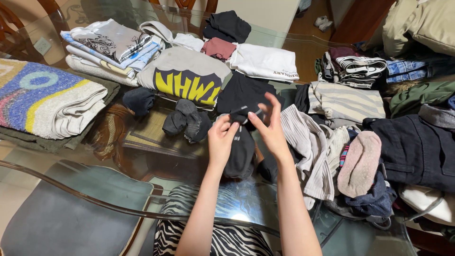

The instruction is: Folding and pairing various socks on a glass table.

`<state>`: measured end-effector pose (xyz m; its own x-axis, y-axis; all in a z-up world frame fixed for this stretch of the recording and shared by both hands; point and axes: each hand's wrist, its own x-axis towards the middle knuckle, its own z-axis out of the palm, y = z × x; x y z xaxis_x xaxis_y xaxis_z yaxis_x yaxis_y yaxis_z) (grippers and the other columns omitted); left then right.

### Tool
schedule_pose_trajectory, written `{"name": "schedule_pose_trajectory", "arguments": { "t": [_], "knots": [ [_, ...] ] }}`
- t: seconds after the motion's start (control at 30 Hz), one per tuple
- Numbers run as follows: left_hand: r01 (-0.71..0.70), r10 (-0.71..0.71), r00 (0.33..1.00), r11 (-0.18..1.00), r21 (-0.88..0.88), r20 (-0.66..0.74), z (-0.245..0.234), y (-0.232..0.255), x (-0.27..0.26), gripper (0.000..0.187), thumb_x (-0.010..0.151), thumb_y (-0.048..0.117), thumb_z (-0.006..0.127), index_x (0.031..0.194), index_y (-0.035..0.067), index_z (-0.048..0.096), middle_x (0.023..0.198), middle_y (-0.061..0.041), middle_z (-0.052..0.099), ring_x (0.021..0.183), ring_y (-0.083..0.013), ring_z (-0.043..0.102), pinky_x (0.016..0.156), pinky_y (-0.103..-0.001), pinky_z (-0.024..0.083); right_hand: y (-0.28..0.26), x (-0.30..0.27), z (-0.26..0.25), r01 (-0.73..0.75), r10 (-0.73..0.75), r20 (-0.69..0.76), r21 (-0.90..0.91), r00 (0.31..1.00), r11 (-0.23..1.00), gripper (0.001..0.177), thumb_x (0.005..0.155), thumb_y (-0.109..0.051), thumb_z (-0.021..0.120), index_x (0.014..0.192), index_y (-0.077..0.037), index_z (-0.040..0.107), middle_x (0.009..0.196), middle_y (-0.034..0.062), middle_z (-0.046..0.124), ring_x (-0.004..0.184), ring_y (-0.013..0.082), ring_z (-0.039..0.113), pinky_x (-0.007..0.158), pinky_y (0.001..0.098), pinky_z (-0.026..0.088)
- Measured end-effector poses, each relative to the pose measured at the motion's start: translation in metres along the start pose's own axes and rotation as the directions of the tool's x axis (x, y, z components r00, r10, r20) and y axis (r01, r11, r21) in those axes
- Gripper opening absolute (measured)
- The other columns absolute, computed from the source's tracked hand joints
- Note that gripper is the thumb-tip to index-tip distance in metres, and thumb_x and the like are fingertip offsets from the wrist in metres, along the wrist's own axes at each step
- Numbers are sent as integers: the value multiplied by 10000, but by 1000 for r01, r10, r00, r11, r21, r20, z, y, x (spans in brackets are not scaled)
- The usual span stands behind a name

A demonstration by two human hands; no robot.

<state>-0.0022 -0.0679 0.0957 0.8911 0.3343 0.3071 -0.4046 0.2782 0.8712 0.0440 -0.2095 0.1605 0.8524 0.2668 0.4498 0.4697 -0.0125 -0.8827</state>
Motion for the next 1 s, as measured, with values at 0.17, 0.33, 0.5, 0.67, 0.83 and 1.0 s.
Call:
{"name": "schedule_pose_trajectory", "arguments": {
  "t": [0.17, 0.33, 0.5, 0.67, 0.83, 1.0],
  "knots": [
    [41, -36, 990, 998, 36, -133, 1, -2, 5, 454, 911, 36, 721, 1337, 47, 564, 909, -65, 741, 809, -84, 671, 702, -220, 528, 45, -1, 7, -279, 327, -129, 292, 936, 915, 516, 894, -24, 725, 1310, -88, 427, 861, 44, 717, 682, 88, 628, 566, 260, 476],
    [180, -8, 965, 749, 638, -263, 0, 2, -16, 529, 839, 84, 783, 1311, 54, 545, 964, -178, 678, 827, -272, 660, 729, -383, 526, 174, -1, 4, -102, 117, -138, 116, 983, 988, 191, 1002, 50, 700, 1186, 25, 658, 933, 160, 685, 788, 150, 625, 710, 304, 516],
    [-255, 301, 939, 293, 921, 165, -2, -17, -24, 293, 856, 62, 689, 1127, 73, 579, 1291, -134, 598, 1309, -338, 521, 1076, -495, 422, 126, -8, 35, -29, 41, 93, -133, 995, 991, 416, 943, 25, 605, 1353, -22, 658, 1475, 189, 588, 1422, 238, 518, 1155, 351, 374],
    [-316, 222, 938, 228, 921, 267, -6, -23, -18, 507, 852, 158, 702, 1314, 21, 546, 1448, -153, 513, 1463, -338, 369, 1190, -576, 263, 106, 4, 33, 12, -27, 127, 118, 992, 993, 528, 892, 68, 542, 1409, -24, 604, 1513, 187, 573, 1488, 266, 447, 1237, 336, 299],
    [-268, 143, 956, 83, 960, 255, -5, -36, -23, 643, 842, 239, 684, 1429, 31, 523, 1549, -173, 426, 1493, -368, 266, 1174, -651, 148, 104, -5, 28, 17, 40, 153, -353, 987, 935, 596, 863, 90, 514, 1441, -38, 581, 1569, 183, 481, 1504, 323, 375, 1204, 368, 308],
    [-276, 180, 950, 113, 954, 254, 21, -4, -28, 499, 860, 200, 667, 1319, 15, 601, 1496, -187, 471, 1480, -388, 290, 1170, -668, 149, 54, -12, -15, 56, -106, -41, -633, 994, 772, 457, 867, -46, 694, 1321, -95, 688, 1489, 171, 578, 1395, 375, 505, 1163, 501, 321]
  ]
}}
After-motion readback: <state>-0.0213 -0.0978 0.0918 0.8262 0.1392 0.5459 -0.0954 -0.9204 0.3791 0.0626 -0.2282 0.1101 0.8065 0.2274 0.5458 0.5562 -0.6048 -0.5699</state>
